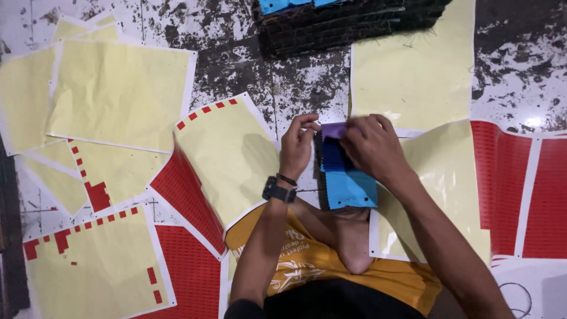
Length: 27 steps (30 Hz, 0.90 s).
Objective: Assembling a sample book by peeling colored stickers from sheets and applying them to the pages of a small notebook.
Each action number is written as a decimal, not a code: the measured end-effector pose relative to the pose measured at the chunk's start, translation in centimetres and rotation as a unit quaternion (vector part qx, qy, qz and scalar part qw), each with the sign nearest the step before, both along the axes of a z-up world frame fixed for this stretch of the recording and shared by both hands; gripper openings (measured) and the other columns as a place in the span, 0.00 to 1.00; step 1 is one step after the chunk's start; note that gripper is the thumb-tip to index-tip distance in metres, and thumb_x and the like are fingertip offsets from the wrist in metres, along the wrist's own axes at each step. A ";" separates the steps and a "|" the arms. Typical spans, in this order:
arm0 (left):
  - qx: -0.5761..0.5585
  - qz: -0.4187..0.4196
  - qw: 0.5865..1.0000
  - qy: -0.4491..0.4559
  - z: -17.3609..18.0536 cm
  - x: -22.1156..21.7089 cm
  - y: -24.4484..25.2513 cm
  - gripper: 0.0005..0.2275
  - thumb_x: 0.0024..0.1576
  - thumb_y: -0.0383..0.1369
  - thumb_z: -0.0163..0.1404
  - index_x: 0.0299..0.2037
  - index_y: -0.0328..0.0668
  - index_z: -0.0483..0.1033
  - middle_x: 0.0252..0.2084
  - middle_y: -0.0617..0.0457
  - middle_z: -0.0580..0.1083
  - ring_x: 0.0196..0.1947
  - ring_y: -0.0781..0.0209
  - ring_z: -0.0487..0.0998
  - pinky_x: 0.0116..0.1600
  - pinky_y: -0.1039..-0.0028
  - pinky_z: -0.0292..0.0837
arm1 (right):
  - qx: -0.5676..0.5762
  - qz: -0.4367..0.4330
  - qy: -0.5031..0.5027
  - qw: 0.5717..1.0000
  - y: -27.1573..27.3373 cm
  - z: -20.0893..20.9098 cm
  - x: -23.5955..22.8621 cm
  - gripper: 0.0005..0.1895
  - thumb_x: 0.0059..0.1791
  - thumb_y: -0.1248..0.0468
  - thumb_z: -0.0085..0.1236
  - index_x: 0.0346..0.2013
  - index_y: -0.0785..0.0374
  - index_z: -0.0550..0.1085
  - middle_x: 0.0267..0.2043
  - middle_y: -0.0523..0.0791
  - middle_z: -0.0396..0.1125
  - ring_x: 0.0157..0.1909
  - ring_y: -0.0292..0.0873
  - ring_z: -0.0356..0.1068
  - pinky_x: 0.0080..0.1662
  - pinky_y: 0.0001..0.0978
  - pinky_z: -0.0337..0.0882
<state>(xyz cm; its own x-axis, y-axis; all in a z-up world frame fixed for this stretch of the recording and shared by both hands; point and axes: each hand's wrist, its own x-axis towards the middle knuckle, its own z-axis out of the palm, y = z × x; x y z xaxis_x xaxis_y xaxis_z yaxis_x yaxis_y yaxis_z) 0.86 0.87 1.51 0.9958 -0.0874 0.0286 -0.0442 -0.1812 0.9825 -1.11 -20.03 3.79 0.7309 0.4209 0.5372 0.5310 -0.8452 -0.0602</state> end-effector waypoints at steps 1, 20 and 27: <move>0.000 0.002 1.000 0.000 -0.3 0.4 -0.1 0.15 0.61 0.30 0.41 0.56 0.51 0.75 0.41 0.51 0.77 0.31 0.66 0.70 0.36 0.71 0.68 | 0.000 0.002 0.000 1.000 -0.3 0.2 -0.8 0.06 0.47 0.56 0.62 0.34 0.51 0.74 0.46 0.40 0.68 0.48 0.45 0.71 0.58 0.42 0.67; 0.171 -0.188 0.966 0.037 4.0 1.4 -0.4 0.14 0.67 0.35 0.37 0.52 0.44 0.77 0.43 0.42 0.81 0.45 0.40 0.82 0.50 0.55 0.78 | -0.086 0.096 0.058 0.990 -0.3 -2.9 -5.1 0.06 0.48 0.58 0.59 0.36 0.54 0.76 0.30 0.40 0.63 0.36 0.45 0.68 0.34 0.37 0.71; 0.195 -0.192 0.962 0.011 4.5 1.0 -0.4 0.15 0.68 0.39 0.37 0.52 0.43 0.78 0.40 0.41 0.81 0.40 0.42 0.83 0.42 0.57 0.80 | -0.045 0.122 0.107 0.986 0.1 -1.1 -11.7 0.07 0.45 0.56 0.59 0.32 0.54 0.74 0.29 0.41 0.60 0.32 0.46 0.64 0.32 0.40 0.66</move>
<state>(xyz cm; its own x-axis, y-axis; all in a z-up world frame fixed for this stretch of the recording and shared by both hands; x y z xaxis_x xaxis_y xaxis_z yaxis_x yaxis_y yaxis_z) 1.87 0.52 6.03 0.8880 -0.4485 -0.1012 -0.1620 -0.5113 0.8440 -12.81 -19.94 2.64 0.6945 0.6370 0.3345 0.7025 -0.7008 -0.1239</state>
